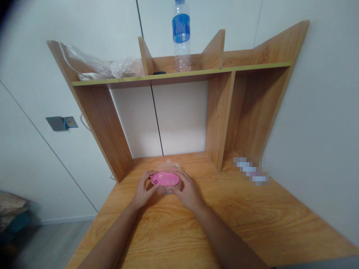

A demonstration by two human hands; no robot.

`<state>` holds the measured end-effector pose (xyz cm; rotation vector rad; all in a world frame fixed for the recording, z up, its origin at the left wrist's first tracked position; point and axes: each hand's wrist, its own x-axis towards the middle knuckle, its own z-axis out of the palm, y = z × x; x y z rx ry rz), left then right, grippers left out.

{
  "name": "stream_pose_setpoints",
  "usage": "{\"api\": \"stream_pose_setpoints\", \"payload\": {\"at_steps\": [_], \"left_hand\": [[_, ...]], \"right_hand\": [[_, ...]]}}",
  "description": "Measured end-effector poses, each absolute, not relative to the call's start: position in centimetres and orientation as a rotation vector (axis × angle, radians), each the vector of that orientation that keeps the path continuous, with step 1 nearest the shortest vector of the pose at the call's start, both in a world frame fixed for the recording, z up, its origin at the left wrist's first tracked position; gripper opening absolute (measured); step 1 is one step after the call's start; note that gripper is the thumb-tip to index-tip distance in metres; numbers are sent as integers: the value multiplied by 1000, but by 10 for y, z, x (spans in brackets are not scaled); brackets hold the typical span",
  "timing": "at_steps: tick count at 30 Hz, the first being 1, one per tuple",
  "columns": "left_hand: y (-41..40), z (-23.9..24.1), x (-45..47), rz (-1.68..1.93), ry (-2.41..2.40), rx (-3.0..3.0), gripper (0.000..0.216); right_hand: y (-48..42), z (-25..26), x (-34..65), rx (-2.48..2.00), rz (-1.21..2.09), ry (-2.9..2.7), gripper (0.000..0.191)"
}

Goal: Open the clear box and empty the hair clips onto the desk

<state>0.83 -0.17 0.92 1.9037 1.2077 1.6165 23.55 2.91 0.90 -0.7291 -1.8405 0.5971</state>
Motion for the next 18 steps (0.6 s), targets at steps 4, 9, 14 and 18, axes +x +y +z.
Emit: {"api": "stream_pose_setpoints", "payload": {"at_steps": [4, 9, 14, 18], "left_hand": [[7, -1, 4, 1748, 887, 1399, 41], [12, -1, -9, 1797, 614, 860, 36], [13, 3, -29, 1856, 507, 486, 36], [16, 0, -41, 1931, 497, 365, 33]], "right_hand": [[28, 9, 235, -718, 602, -1850, 55], [29, 6, 236, -767, 588, -1841, 56], [28, 5, 236, -805, 582, -1848, 54], [29, 6, 236, -818, 580, -1863, 53]]}}
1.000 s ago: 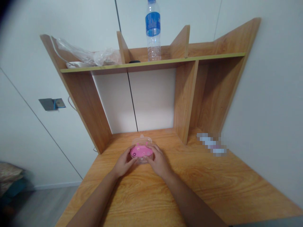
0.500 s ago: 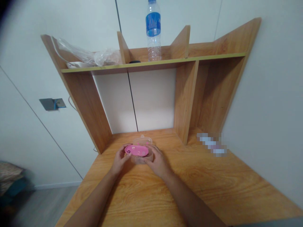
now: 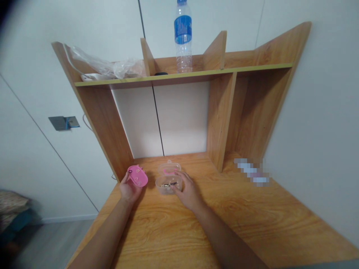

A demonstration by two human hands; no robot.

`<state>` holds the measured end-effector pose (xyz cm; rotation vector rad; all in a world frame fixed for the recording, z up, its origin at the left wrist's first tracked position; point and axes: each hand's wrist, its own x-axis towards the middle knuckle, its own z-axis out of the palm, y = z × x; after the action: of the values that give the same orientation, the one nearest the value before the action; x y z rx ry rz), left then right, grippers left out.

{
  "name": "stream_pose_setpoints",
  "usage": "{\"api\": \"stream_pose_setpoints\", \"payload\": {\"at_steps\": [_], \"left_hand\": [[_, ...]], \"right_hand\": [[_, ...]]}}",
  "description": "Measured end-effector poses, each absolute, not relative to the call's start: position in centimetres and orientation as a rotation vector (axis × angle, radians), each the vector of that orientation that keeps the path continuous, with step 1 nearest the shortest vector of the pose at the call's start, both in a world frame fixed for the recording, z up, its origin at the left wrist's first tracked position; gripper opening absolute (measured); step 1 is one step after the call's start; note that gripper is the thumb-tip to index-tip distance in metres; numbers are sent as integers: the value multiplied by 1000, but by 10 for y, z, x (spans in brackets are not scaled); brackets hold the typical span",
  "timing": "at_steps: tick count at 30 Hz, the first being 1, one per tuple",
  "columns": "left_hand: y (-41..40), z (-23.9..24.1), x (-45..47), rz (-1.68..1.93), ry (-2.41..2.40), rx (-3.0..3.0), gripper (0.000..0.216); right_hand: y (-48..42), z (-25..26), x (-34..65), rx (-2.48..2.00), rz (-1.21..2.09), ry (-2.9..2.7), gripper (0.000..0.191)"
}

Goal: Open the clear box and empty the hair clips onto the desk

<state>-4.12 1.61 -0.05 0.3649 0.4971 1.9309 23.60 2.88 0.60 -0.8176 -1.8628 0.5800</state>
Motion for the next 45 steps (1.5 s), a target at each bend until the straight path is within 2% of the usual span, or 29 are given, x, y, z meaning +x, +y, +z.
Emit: {"api": "stream_pose_setpoints", "payload": {"at_steps": [10, 20, 45], "left_hand": [[21, -1, -41, 1906, 656, 294, 30], [25, 2, -40, 2035, 925, 278, 46], [30, -10, -43, 2116, 1045, 354, 27]], "right_hand": [[35, -2, 237, -852, 564, -1851, 52], [36, -3, 236, -857, 549, -1861, 51], [38, -5, 236, -859, 557, -1868, 47]]}}
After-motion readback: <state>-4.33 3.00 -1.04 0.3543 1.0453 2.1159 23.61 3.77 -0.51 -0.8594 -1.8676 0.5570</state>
